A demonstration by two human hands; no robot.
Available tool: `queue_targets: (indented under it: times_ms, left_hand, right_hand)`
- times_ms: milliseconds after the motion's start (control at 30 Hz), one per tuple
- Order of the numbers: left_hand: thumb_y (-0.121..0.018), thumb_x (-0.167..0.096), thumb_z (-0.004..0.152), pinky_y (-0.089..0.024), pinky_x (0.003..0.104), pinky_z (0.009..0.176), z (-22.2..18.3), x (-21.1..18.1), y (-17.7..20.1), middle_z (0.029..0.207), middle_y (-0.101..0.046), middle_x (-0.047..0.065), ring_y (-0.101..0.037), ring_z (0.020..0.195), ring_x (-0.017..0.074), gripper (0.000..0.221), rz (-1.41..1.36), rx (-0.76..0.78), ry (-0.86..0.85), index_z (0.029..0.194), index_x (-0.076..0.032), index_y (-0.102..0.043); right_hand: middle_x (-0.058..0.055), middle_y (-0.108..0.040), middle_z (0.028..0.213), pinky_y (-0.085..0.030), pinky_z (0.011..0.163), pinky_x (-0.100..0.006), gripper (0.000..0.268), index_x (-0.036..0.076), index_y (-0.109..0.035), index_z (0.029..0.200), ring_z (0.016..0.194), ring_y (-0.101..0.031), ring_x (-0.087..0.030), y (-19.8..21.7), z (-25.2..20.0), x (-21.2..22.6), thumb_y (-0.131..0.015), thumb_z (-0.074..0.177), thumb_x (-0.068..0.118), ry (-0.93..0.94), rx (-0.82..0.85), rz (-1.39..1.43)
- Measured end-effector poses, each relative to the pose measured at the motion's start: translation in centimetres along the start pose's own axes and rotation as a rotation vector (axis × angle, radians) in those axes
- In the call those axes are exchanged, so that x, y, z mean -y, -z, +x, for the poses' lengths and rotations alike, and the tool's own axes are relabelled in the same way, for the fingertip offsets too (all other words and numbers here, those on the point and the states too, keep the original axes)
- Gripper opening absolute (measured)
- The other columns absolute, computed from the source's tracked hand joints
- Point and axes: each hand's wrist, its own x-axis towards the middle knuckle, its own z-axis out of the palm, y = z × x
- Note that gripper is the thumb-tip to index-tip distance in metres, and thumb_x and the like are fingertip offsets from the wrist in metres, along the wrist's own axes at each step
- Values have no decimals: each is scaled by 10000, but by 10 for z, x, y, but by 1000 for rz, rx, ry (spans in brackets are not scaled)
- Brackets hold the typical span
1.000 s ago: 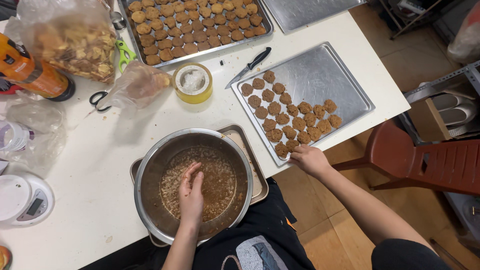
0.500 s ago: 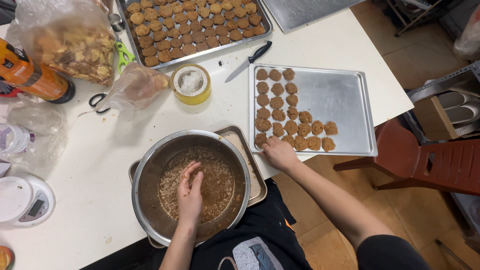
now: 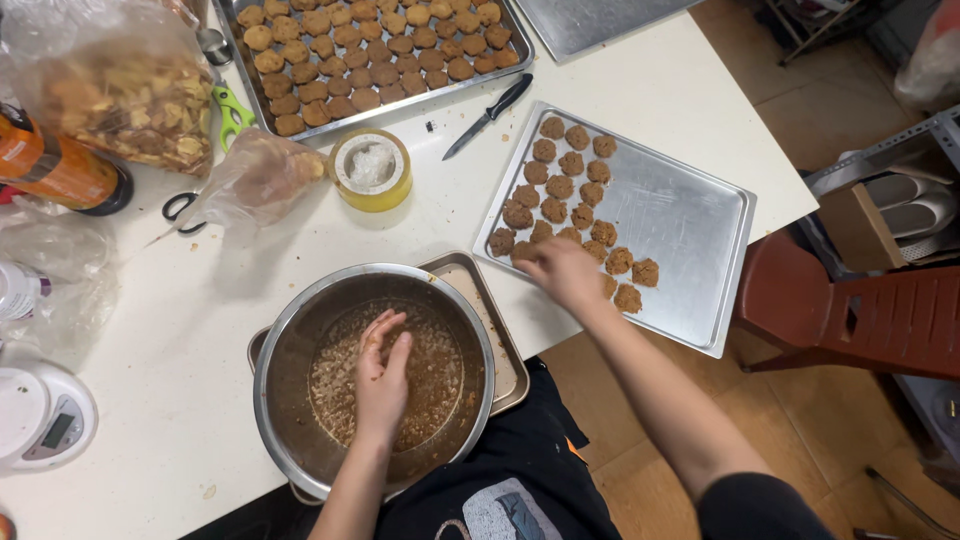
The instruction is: The person forms dough into balls by hand, taking portions from a bowl and rolling them between their palms. They place the balls onto a metal tray and occasionally rearrange them.
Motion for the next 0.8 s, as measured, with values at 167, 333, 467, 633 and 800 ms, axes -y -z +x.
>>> queue_targets:
  times_ms: [167, 333, 467, 633, 800]
  left_hand:
    - [-600, -221, 988, -446, 410, 1121, 6, 17, 2, 1482, -546, 159, -520, 1395, 279, 338, -63, 0, -114, 1270, -53, -682]
    - [-591, -238, 971, -465, 403, 1085, 4, 8, -1, 1485, -546, 128, -521, 1379, 260, 345, -48, 24, 6, 1264, -76, -673]
    - [-597, -226, 977, -441, 404, 1109, 3, 8, 0, 1491, -533, 140, -509, 1392, 270, 340, -26, 18, -39, 1266, -67, -678]
    - [-591, -207, 986, -450, 395, 1113, 5, 17, 4, 1499, -525, 153, -511, 1401, 267, 335, -129, 15, -96, 1272, -51, -670]
    - [-587, -185, 985, -443, 381, 1109, 5, 13, 7, 1509, -511, 141, -507, 1395, 257, 334, -129, 0, -87, 1275, -38, -665]
  right_hand:
    - [-60, -747, 874, -580, 721, -409, 488, 135, -774, 888, 816, -717, -252, 56, -74, -88, -675, 897, 612, -289, 141, -287]
    - [-30, -748, 960, -590, 748, -407, 505, 168, -781, 879, 906, -722, -237, 60, -119, -128, -632, 886, 650, -352, 354, -451]
    - [-36, -741, 934, -586, 734, -417, 424, 197, -759, 956, 906, -713, -244, 44, -133, -139, -581, 900, 578, -136, 265, -391]
    - [-63, -737, 930, -585, 728, -429, 377, 156, -741, 918, 871, -717, -266, 14, -133, -140, -545, 964, 475, 10, 245, -437]
    - [-126, -750, 882, -571, 774, -490, 444, 98, -711, 868, 829, -715, -332, -13, -108, -78, -466, 995, 447, -159, 413, -334]
